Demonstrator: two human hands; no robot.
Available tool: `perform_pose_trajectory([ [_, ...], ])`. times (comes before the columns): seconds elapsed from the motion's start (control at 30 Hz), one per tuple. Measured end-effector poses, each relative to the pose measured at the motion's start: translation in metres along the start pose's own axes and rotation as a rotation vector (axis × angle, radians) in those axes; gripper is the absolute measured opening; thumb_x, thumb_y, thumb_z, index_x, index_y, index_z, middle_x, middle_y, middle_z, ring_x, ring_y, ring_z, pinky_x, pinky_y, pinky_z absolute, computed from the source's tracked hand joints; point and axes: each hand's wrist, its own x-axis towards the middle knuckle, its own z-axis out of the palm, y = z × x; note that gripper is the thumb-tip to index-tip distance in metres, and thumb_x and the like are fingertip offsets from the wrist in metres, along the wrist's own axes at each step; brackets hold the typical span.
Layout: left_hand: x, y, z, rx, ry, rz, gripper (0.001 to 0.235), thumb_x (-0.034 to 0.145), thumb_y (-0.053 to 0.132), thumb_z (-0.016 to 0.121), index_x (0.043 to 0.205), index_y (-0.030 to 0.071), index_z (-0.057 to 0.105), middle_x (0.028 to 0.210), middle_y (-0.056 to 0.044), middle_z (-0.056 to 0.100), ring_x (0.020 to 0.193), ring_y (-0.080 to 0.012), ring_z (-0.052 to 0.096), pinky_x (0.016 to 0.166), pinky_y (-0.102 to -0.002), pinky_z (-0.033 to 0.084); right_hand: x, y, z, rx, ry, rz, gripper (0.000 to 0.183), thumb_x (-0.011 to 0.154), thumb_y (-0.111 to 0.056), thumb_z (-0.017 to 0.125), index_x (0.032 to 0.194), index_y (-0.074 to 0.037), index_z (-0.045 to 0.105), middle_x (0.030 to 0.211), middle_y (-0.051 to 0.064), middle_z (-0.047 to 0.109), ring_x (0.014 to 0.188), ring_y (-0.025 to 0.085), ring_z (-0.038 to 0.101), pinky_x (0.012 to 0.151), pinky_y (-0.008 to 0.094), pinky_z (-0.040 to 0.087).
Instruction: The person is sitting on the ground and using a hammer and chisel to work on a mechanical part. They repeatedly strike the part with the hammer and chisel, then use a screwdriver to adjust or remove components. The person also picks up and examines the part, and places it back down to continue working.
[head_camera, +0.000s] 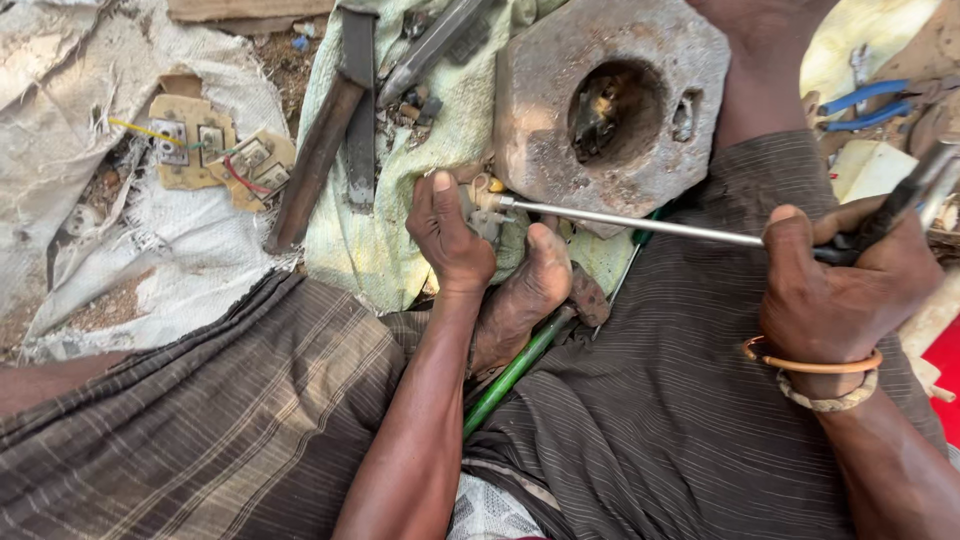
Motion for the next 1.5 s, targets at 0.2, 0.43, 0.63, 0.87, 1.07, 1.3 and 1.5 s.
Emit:
perform_pose_trajectory([
  [0.2, -0.006, -0.031, 0.0, -0.067, -0.002, -0.018, 0.054, 0.111, 0.043, 0.042, 0.1, 0.001, 0.073, 0.091, -0.009, 0.065, 0.088, -0.0211, 0.061, 0.084, -0.036, 0.048, 0.004, 0.02, 0.011, -0.044, 0.021, -0.085, 0.029, 0.103, -0.013, 0.079, 0.09, 0.0, 0.057, 0.073, 0.007, 0.059, 0.061, 0.015, 0.055, 0.059, 0.028, 0.041],
  [0.43, 0.012, -0.014, -0.009, -0.1, -0.046, -0.085, 0.055, 0.108, 0.048, 0.046, 0.103, 0.002, 0.075, 0.086, -0.001, 0.054, 0.081, -0.0146, 0.051, 0.075, -0.033, 0.043, 0.027, -0.019, -0.006, 0.134, -0.216, 0.077, 0.029, 0.098, -0.028, 0.077, 0.098, -0.003, 0.062, 0.068, 0.001, 0.056, 0.06, 0.012, 0.051, 0.055, 0.026, 0.039],
  [0.63, 0.008, -0.015, 0.004, -0.049, -0.009, -0.22, 0.05, 0.105, 0.046, 0.05, 0.098, 0.005, 0.077, 0.068, -0.002, 0.049, 0.063, -0.0185, 0.044, 0.059, -0.037, 0.035, 0.025, -0.026, -0.022, 0.547, -0.41, 0.259, 0.037, 0.104, -0.043, 0.054, 0.112, -0.007, 0.054, 0.067, -0.005, 0.052, 0.057, 0.006, 0.048, 0.051, 0.025, 0.038],
  [0.87, -0.006, -0.003, 0.012, 0.053, 0.107, 0.099, 0.049, 0.103, 0.042, 0.043, 0.095, 0.004, 0.074, 0.084, -0.011, 0.069, 0.072, -0.0248, 0.064, 0.066, -0.039, 0.048, 0.024, -0.016, 0.005, 0.098, -0.131, 0.174, 0.047, 0.115, -0.046, 0.044, 0.092, -0.006, 0.05, 0.068, -0.001, 0.044, 0.061, 0.011, 0.043, 0.054, 0.031, 0.034],
  [1.07, -0.005, 0.002, 0.018, 0.115, 0.077, 0.185, 0.049, 0.104, 0.04, 0.038, 0.094, 0.005, 0.072, 0.09, -0.011, 0.07, 0.085, -0.0286, 0.068, 0.076, -0.042, 0.052, 0.009, -0.014, 0.003, 0.059, -0.038, 0.269, 0.054, 0.117, -0.046, 0.05, 0.083, -0.004, 0.051, 0.068, 0.0, 0.047, 0.064, 0.01, 0.043, 0.057, 0.031, 0.035],
  [1.3, -0.011, -0.004, 0.017, 0.118, 0.043, 0.144, 0.047, 0.101, 0.036, 0.041, 0.096, 0.002, 0.073, 0.085, -0.015, 0.066, 0.085, -0.0338, 0.064, 0.075, -0.045, 0.049, 0.005, -0.005, 0.0, 0.229, -0.021, 0.507, 0.047, 0.114, -0.042, 0.055, 0.085, -0.005, 0.056, 0.068, -0.002, 0.05, 0.059, 0.007, 0.043, 0.052, 0.028, 0.034],
  [1.5, 0.013, 0.003, 0.007, -0.333, -0.033, -0.282, 0.043, 0.095, 0.032, 0.035, 0.085, 0.005, 0.067, 0.096, -0.013, 0.076, 0.079, -0.0315, 0.073, 0.068, -0.043, 0.062, -0.017, -0.029, -0.019, 0.061, 0.249, -0.01, 0.043, 0.127, -0.032, 0.054, 0.097, -0.001, 0.058, 0.073, 0.001, 0.056, 0.066, 0.008, 0.05, 0.059, 0.025, 0.039],
])
